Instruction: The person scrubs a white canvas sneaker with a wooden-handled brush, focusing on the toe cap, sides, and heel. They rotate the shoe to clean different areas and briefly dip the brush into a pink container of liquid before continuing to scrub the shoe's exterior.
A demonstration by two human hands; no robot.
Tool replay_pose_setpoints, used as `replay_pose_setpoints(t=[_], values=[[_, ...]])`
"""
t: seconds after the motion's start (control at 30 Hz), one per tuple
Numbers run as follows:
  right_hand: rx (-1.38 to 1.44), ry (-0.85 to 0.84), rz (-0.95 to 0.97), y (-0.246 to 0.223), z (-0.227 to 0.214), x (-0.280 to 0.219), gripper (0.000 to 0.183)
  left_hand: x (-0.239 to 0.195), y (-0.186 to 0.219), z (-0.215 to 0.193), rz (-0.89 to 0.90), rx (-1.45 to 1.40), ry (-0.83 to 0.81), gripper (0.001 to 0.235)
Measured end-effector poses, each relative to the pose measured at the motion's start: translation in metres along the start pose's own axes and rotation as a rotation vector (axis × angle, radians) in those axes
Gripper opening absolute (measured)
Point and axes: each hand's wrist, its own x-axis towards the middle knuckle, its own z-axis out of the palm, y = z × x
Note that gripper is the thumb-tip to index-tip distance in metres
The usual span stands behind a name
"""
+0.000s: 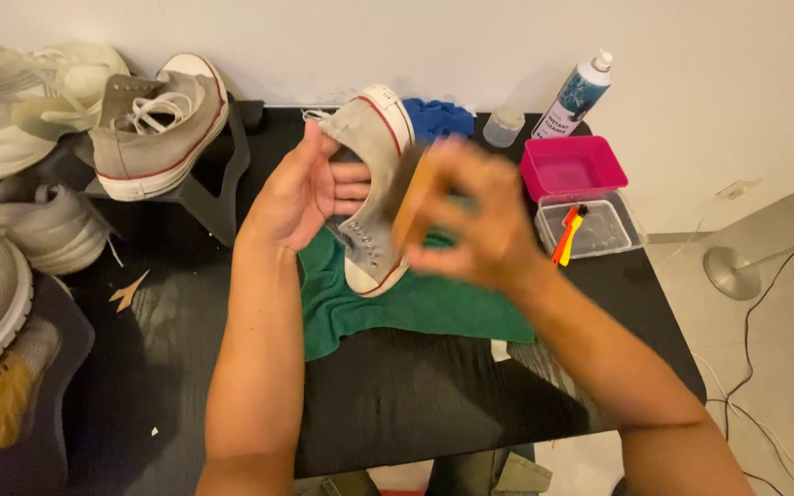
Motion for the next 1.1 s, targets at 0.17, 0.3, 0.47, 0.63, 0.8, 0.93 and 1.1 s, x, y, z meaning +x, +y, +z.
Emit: replay_pose_setpoints(t=[0.17, 0.3, 0.47, 0.63, 0.8, 0.93, 1.1], values=[[0.044, -0.046, 0.077, 0.003, 0.031, -0.030, 0.051, 0.005, -0.005, -0.012, -0.016, -0.005, -0.004, 0.090], [0.006, -0.223, 0.085, -0.012, 0.040, -0.071, 0.048, 0.010, -0.010, -0.018, -0.007, -0.028, 0.079, 0.088], [0.013, -0.139, 0.271, 0.007, 0.012, -0.036, 0.054, 0.021, -0.028, -0.004, 0.037, -0.082, 0.110, 0.042], [0.112, -0.065, 0.563, 0.015, 0.029, -0.057, 0.068, 0.038, -0.073, -0.001, -0.103, 0.190, 0.206, 0.059], [0.285, -0.118, 0.797, 0.012, 0.039, -0.090, 0.067, 0.044, -0.094, 0.019, -0.277, 0.432, 0.181, 0.070], [0.339, -0.162, 0.817, 0.007, 0.038, -0.097, 0.075, 0.054, -0.115, -0.019, -0.178, 0.625, 0.247, 0.060], [0.314, -0.183, 0.646, 0.020, 0.053, -0.101, 0.077, 0.059, -0.142, -0.037, 0.043, 1.388, 0.323, 0.023]])
